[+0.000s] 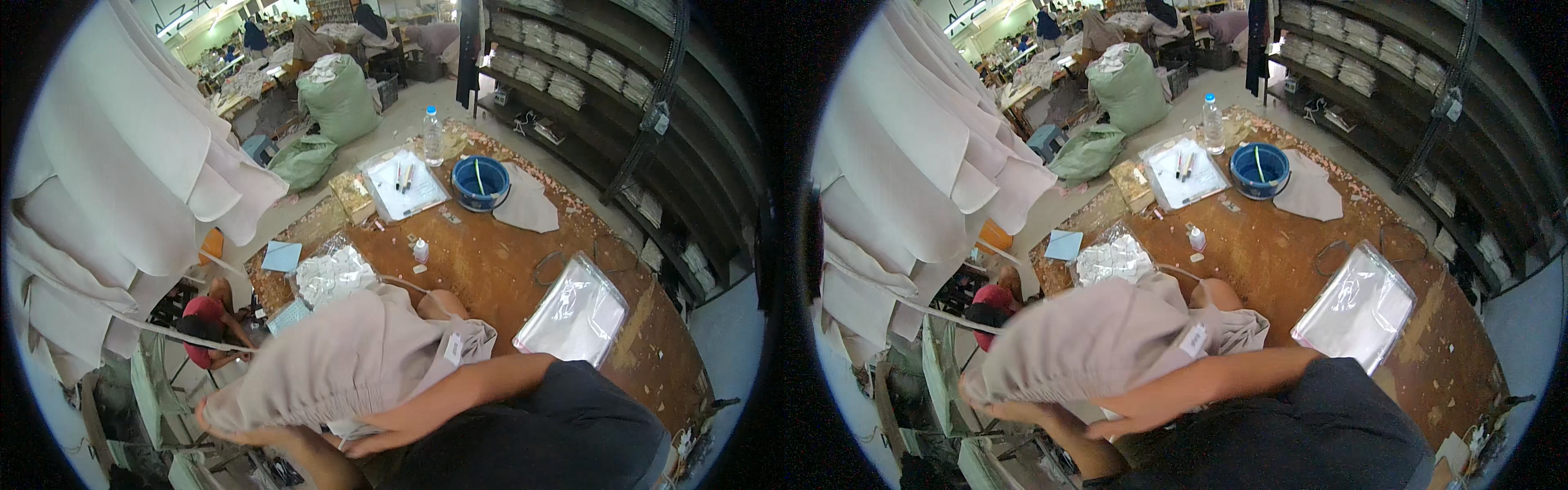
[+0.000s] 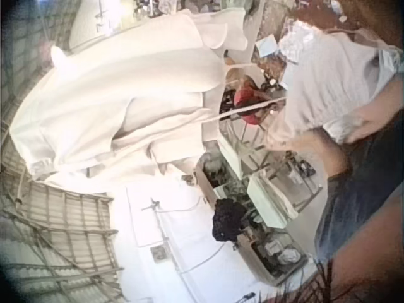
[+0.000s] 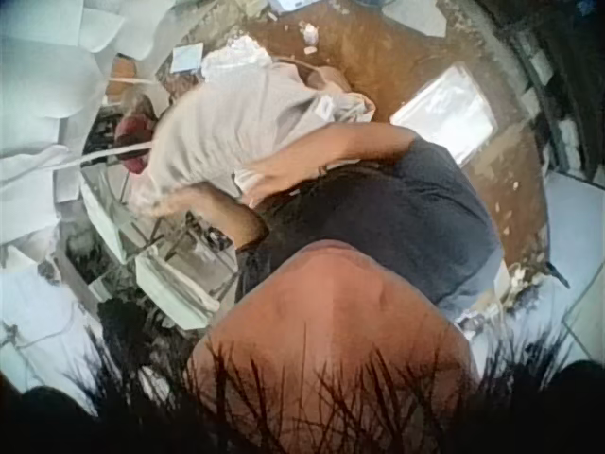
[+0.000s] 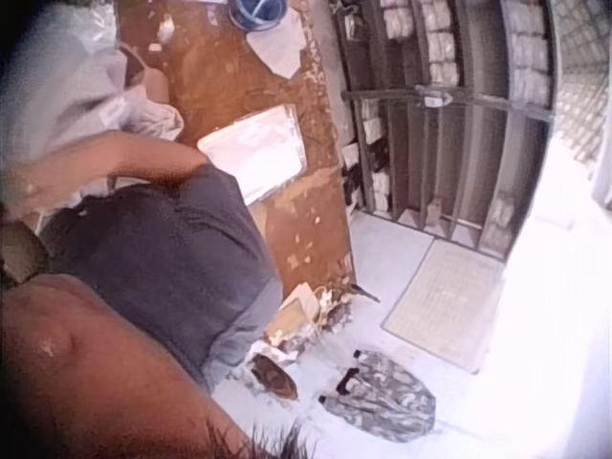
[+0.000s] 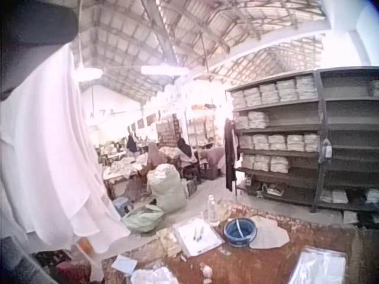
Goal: The person applies glue to a small area of a light-colored garment, smooths the fabric, and uses a toothbrush to spread the adhesive. They then lift and inspect the garment, handling it by hand throughout the process.
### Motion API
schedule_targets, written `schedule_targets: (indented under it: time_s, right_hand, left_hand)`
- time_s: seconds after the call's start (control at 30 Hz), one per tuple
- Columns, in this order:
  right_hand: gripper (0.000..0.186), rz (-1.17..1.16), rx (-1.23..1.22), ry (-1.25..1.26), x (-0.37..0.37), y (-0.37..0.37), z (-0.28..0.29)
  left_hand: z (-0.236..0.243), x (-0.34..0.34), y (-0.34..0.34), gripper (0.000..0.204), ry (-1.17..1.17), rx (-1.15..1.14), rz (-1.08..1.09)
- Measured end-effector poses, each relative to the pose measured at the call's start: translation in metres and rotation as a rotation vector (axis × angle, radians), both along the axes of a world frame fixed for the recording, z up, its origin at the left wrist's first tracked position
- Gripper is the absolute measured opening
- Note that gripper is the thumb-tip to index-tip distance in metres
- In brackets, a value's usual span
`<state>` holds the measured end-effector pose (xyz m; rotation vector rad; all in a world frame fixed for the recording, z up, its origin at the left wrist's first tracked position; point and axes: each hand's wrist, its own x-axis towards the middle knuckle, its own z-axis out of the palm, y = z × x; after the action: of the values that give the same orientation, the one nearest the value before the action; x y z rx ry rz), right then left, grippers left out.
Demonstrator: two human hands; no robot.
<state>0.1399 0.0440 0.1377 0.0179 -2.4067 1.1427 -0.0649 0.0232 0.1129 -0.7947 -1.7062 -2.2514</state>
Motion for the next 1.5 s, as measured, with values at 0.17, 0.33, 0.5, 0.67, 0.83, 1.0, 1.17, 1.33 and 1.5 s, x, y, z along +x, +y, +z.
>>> schedule_targets:
  time_s: [0.17,0.33,0.5,0.67,0.83,1.0,1.17,1.33,1.5]
  right_hand:
    - [0.049,0.527,-0.488,-0.130,0.055,0.017,-0.041]
    - [0.027,-0.378,-0.694,0.172,0.018,0.147,-0.126]
    - [0.028,-0.734,-0.285,-0.328,-0.070,0.255,-0.253]
    - [0.024,-0.940,0.005,-0.541,-0.157,0.348,-0.336]
    - [0.024,-1.117,0.240,-0.559,-0.178,0.436,-0.374]
    - [0.020,-1.206,0.186,-0.726,-0.184,0.467,-0.391]
    - [0.019,-1.193,0.264,-0.666,-0.183,0.478,-0.405]
    - [0.020,-1.037,0.090,-0.279,-0.182,0.502,-0.368]
    - [0.019,-0.702,-1.068,0.099,-0.154,0.454,-0.266]
  left_hand:
    - [0.003,-0.009,-0.008,0.024,-0.126,0.208,-0.253]
    - [-0.015,-0.015,0.007,0.020,0.024,0.027,-0.343]
    - [-0.015,-0.027,0.025,0.025,0.183,-0.183,-0.230]
    - [-0.003,-0.053,0.030,0.025,0.413,-0.267,-0.217]
    - [-0.001,-0.080,0.041,0.022,0.461,-0.311,-0.192]
    - [-0.006,-0.068,0.057,0.022,0.466,-0.393,-0.160]
    - [-0.005,-0.063,0.065,0.025,0.449,-0.428,-0.154]
    - [-0.005,-0.063,0.061,0.030,0.440,-0.444,-0.155]
    - [-0.004,-0.053,0.039,0.037,0.435,-0.445,-0.181]
